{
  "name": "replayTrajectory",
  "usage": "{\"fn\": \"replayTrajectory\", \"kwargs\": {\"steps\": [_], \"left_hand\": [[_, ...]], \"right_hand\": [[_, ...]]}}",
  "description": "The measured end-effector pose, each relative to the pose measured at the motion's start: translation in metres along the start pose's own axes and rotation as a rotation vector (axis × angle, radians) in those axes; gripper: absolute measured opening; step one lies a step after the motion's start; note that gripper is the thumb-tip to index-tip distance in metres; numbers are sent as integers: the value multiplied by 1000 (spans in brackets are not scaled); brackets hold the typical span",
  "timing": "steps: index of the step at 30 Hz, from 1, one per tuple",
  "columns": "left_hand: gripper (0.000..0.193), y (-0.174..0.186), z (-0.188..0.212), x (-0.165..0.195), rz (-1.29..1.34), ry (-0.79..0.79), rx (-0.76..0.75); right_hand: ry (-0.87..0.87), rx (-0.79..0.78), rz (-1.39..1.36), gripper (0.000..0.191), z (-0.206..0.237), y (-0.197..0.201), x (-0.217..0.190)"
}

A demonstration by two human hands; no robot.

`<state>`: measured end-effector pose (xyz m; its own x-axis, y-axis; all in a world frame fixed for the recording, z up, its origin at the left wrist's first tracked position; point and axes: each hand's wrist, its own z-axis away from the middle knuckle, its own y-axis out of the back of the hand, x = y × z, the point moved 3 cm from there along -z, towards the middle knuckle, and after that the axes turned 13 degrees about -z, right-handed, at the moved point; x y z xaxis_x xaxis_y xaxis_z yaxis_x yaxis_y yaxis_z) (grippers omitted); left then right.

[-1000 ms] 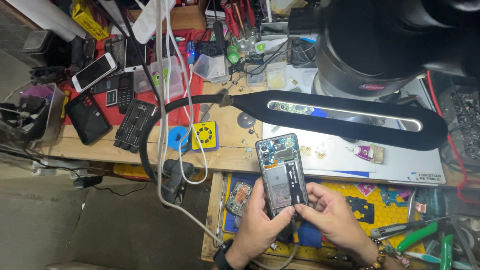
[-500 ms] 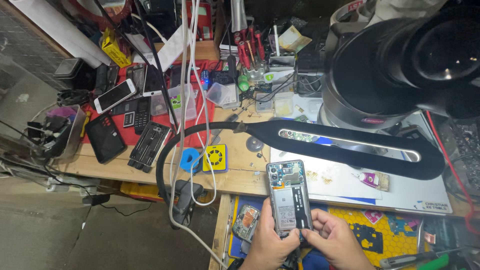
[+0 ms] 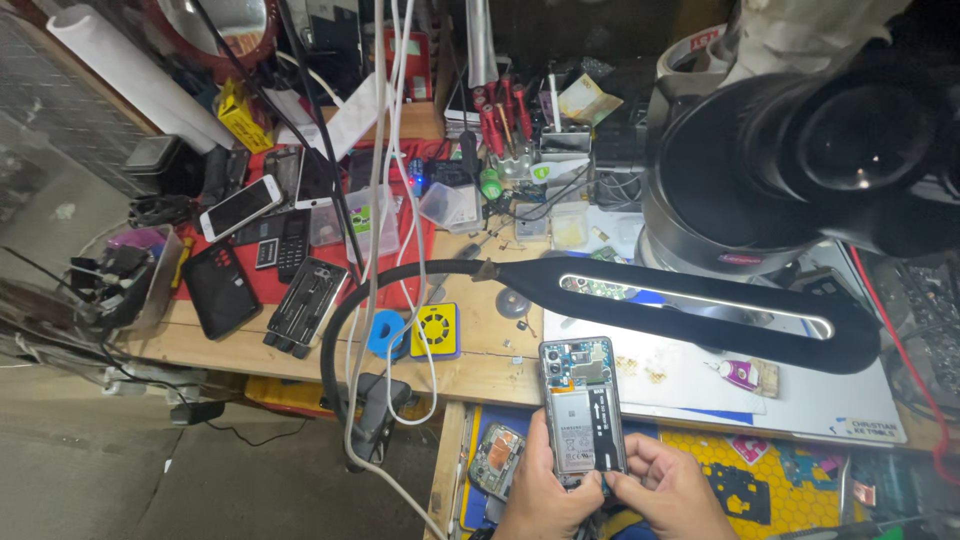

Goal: The person handles a disassembled smartphone, connecting a red and a black wire to the device's internal components. They then use a multimeter to test the circuit while holding the phone steady with their other hand.

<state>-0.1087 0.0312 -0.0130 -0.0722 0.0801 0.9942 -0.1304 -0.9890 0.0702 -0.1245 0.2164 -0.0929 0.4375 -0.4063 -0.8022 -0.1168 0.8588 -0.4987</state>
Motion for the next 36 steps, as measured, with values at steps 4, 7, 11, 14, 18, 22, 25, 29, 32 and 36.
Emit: {"fn": "replayTrajectory", "kwargs": {"steps": [4,7,11,14,18,22,25,29,32,36], "left_hand": [[69,-1,-2,-1,18,-38,-4],[69,-1,-3,0,16,-45,-5],[68,0,0,5,-42,-23,6],[69,1,2,7,-50,-4,-4],[69,0,1,8,-15,-16,-3],[69,-2,2,6,62,-48,-23],[70,-3,7,5,162,-73,-60],[70,-3,10,5,166,-71,-70],[71,-6,10,5,179,-80,-125],[78,-9,11,4,-16,-118,-148]], "right_hand": [[22,-51,-14,24,-7,10,7],[38,-42,-19,24,-9,14,9],[32,-30,-36,24,-7,14,9],[21,5,-38,23,-4,10,7],[1,3,-22,24,-2,1,-2],[-6,-48,56,24,9,-9,-19],[74,-30,238,23,23,-19,-34],[219,102,306,25,31,-37,-64],[257,113,223,30,26,-47,-94],[196,89,132,28,12,-57,-114]]}}
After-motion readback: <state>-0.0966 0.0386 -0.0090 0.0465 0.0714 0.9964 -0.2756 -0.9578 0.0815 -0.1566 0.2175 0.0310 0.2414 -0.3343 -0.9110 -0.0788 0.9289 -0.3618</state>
